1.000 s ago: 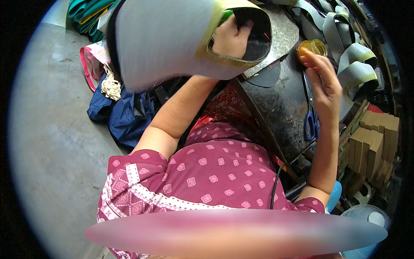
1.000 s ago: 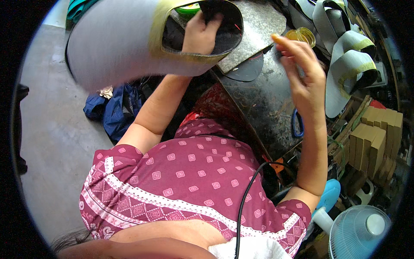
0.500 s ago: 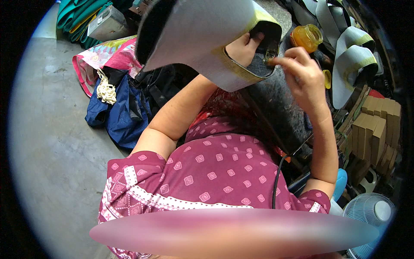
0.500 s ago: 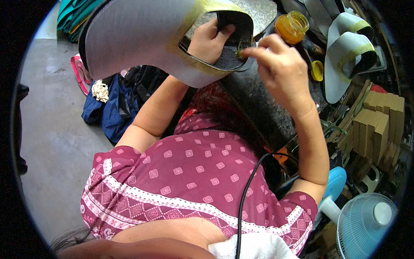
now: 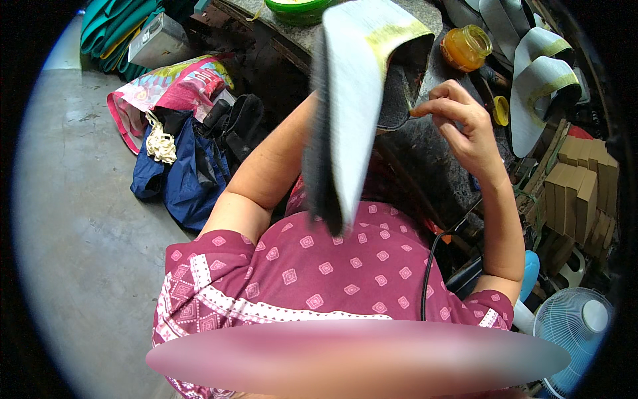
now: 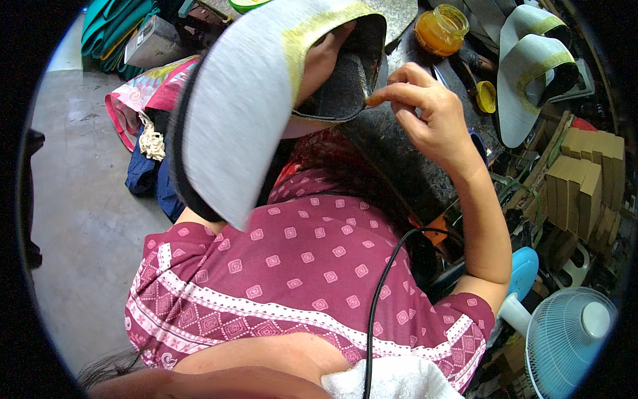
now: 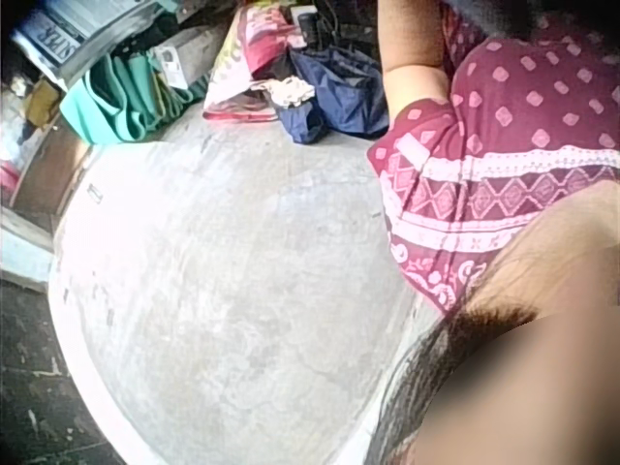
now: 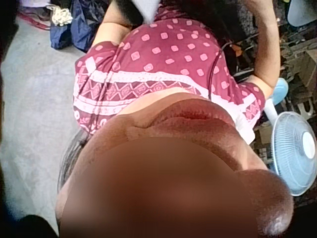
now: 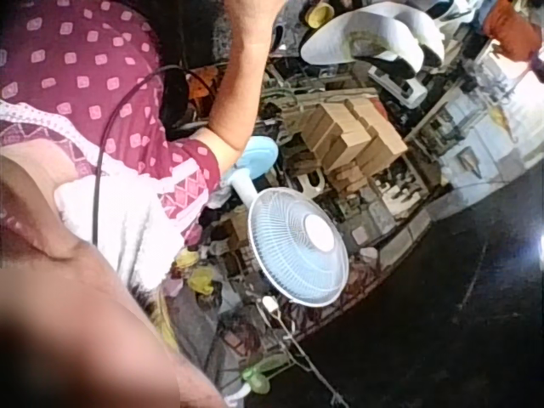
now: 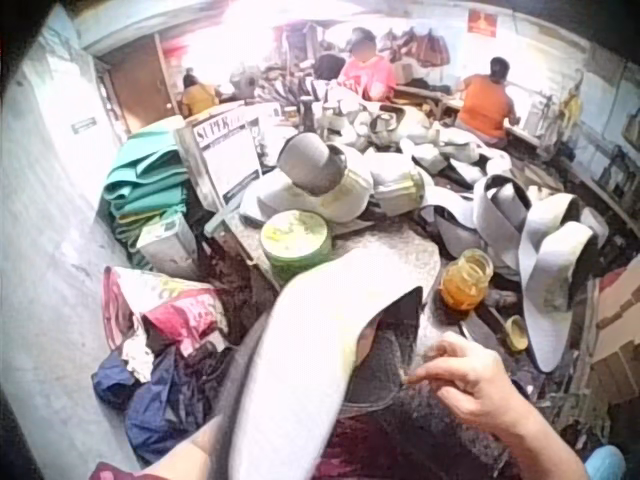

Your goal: The person applies glue to the edges of a shoe upper and a sole piece, then presses them together. They repeat this process with additional shoe parts, using scissors to trim excess material and ensuring the pieces are aligned.

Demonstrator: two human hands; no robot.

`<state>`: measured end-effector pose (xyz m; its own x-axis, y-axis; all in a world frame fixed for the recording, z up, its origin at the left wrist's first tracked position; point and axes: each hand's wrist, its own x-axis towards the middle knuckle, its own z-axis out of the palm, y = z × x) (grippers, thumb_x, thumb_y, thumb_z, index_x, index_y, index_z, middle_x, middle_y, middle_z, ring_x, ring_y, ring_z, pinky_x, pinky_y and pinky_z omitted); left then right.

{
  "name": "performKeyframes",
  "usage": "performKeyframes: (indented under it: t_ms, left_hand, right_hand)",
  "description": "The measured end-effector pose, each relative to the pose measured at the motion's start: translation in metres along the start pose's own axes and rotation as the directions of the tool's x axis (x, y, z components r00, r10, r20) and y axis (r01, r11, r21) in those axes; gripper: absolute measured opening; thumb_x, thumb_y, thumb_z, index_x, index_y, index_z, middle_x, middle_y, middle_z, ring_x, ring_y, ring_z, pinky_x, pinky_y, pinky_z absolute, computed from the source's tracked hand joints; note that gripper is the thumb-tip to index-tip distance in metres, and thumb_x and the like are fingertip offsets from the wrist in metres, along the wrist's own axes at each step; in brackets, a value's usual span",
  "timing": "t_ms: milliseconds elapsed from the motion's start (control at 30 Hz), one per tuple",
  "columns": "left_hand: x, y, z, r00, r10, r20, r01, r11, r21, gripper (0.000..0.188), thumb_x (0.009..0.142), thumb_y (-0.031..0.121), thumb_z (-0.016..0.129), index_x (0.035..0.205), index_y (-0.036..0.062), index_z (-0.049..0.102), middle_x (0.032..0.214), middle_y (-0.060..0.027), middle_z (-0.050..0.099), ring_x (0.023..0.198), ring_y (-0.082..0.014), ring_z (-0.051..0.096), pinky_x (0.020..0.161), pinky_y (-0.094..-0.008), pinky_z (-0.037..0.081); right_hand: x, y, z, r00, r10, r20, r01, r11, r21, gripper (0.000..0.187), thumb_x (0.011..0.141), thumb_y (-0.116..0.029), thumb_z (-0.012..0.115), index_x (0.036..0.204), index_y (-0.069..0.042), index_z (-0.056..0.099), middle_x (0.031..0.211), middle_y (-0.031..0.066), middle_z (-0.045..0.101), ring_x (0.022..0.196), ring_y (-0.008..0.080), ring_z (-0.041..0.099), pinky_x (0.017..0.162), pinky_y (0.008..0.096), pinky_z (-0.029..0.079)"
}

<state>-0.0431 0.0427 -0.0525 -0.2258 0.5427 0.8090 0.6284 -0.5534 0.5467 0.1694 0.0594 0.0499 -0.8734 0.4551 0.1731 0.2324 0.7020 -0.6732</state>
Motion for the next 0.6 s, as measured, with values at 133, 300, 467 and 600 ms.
performKeyframes:
  t_ms: [133,300,467,600]
  left_hand:
    - [0.007,0.02,-0.008,0.891,-0.421,0.173,0.44,0.893,-0.095,0.019,0.098,0.015,0.061,0.097,-0.003,0.066,0.068,-0.0143,0.067,0.058,-0.0207,0.066,0.056,-0.0334,0.052]
    - [0.014,0.028,-0.013,0.869,-0.459,0.185,0.488,0.858,-0.164,0.022,0.1,0.019,0.061,0.097,-0.0024,0.064,0.068,-0.0148,0.067,0.057,-0.0178,0.063,0.054,-0.0335,0.05]
    - [-0.003,0.007,-0.002,0.871,-0.404,0.279,0.405,0.913,0.058,0.023,0.094,0.02,0.066,0.108,0.0017,0.062,0.095,-0.0182,0.067,0.08,-0.0211,0.067,0.066,-0.0339,0.054]
    - [-0.013,0.004,-0.001,0.872,-0.437,0.22,0.427,0.9,0.093,0.029,0.09,0.018,0.07,0.113,0.0037,0.061,0.106,-0.0176,0.065,0.09,-0.0241,0.068,0.072,-0.0356,0.055]
  right_hand:
    - [0.003,-0.007,-0.005,0.942,-0.261,-0.213,0.095,0.814,-0.573,0.05,0.075,-0.001,0.067,0.122,-0.02,0.07,0.094,0.0031,0.063,0.081,0.0217,0.063,0.073,0.0353,0.049]
    - [0.005,-0.015,-0.003,0.937,-0.329,-0.118,0.165,0.713,-0.682,0.04,0.071,-0.003,0.071,0.108,-0.02,0.073,0.09,-0.001,0.061,0.078,0.0161,0.063,0.069,0.0325,0.046]
    - [0.012,-0.007,-0.009,0.934,-0.327,-0.146,0.082,0.592,-0.802,0.046,0.074,-0.005,0.068,0.118,-0.019,0.071,0.098,0.0022,0.062,0.082,0.0188,0.064,0.072,0.0337,0.046]
    - [0.01,0.002,0.001,0.94,-0.332,-0.077,0.138,0.579,-0.804,0.053,0.074,-0.008,0.068,0.123,-0.027,0.069,0.091,-0.0012,0.06,0.076,0.0175,0.06,0.067,0.0334,0.045]
